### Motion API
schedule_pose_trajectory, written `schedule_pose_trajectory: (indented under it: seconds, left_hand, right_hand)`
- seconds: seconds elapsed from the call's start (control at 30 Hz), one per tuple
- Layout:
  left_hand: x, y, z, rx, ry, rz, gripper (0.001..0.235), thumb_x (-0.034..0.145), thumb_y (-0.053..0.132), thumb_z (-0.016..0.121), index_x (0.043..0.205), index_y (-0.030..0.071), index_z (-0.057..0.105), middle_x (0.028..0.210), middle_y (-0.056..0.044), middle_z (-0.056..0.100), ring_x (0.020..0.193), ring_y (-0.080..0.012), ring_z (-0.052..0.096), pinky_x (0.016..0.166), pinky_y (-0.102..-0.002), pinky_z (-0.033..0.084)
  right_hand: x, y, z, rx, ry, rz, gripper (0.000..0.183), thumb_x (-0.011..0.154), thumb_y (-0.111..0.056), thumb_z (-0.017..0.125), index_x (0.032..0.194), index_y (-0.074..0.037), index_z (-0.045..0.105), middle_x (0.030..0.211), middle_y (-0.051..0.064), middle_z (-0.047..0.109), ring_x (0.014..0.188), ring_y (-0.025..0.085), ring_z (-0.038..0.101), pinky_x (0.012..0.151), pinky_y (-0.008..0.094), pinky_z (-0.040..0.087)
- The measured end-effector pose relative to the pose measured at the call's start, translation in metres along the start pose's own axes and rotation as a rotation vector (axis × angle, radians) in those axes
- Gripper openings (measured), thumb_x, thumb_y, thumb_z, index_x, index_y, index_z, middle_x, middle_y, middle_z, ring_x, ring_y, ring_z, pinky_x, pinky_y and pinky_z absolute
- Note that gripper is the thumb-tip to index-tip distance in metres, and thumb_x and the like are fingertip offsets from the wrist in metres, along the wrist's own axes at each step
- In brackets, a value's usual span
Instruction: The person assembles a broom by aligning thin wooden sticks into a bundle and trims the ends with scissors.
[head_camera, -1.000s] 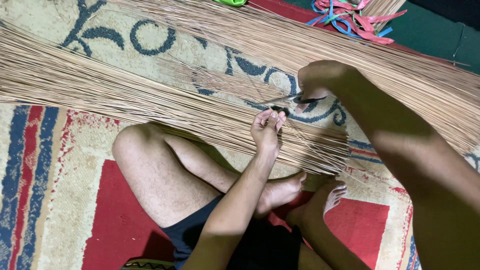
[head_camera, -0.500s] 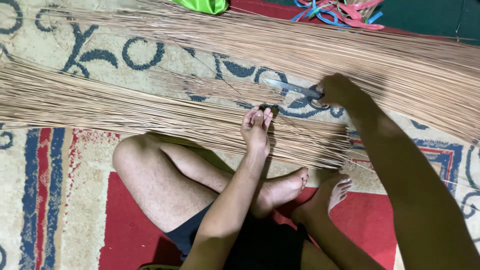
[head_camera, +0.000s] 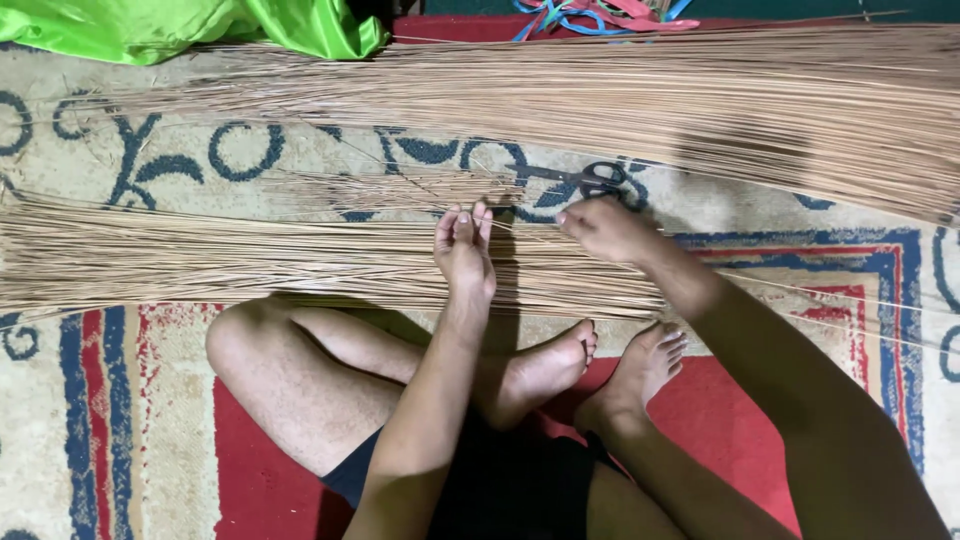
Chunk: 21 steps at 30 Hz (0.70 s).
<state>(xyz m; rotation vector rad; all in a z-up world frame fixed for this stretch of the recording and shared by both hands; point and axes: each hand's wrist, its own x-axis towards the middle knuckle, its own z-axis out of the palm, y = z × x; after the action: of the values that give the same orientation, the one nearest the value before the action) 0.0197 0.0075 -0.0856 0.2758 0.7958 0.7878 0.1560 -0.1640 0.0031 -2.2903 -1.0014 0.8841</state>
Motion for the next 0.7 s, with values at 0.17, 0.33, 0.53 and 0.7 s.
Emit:
schedule_pose_trajectory:
  seconds: [0.17, 0.33, 0.53, 0.7]
  left_hand:
    - [0.031, 0.023, -0.006, -0.022, -0.016, 0.053, 0.012, 0.104, -0.003, 0.054, 0.108, 0.005, 0.062, 0.113, -0.009, 0.063, 0.111, -0.0363, 0.071, 0.101, -0.048, 0.061]
    - [0.051, 0.069, -0.011, -0.024, -0.010, 0.107, 0.008, 0.105, 0.000, 0.053, 0.104, 0.004, 0.061, 0.113, -0.012, 0.058, 0.109, -0.0393, 0.072, 0.102, -0.054, 0.059]
    - [0.048, 0.087, -0.023, 0.215, 0.137, 0.321, 0.045, 0.092, 0.000, 0.078, 0.126, 0.006, 0.049, 0.105, -0.007, 0.040, 0.098, -0.0245, 0.062, 0.093, -0.058, 0.059]
    - [-0.025, 0.100, 0.012, 1.441, -0.691, 1.145, 0.041, 0.087, -0.001, 0.065, 0.124, 0.017, 0.064, 0.120, -0.002, 0.060, 0.120, -0.0267, 0.054, 0.100, -0.048, 0.031]
  right_hand:
    - [-0.021, -0.020, 0.013, 0.025, -0.021, -0.063, 0.026, 0.101, -0.017, 0.050, 0.097, -0.003, 0.072, 0.093, 0.028, 0.073, 0.098, 0.051, 0.068, 0.081, 0.060, 0.053]
    - [-0.019, 0.004, 0.037, 0.021, 0.110, -0.096, 0.021, 0.098, -0.017, 0.056, 0.095, -0.006, 0.074, 0.084, 0.025, 0.071, 0.094, 0.048, 0.069, 0.077, 0.055, 0.054]
    - [-0.015, -0.013, 0.051, 0.011, 0.214, -0.145, 0.019, 0.098, -0.018, 0.055, 0.090, -0.008, 0.070, 0.082, 0.023, 0.069, 0.089, 0.046, 0.068, 0.074, 0.053, 0.054]
    - [-0.021, -0.040, 0.062, 0.030, 0.188, -0.220, 0.023, 0.098, -0.013, 0.052, 0.100, 0.000, 0.071, 0.089, 0.031, 0.069, 0.095, 0.054, 0.067, 0.079, 0.057, 0.056]
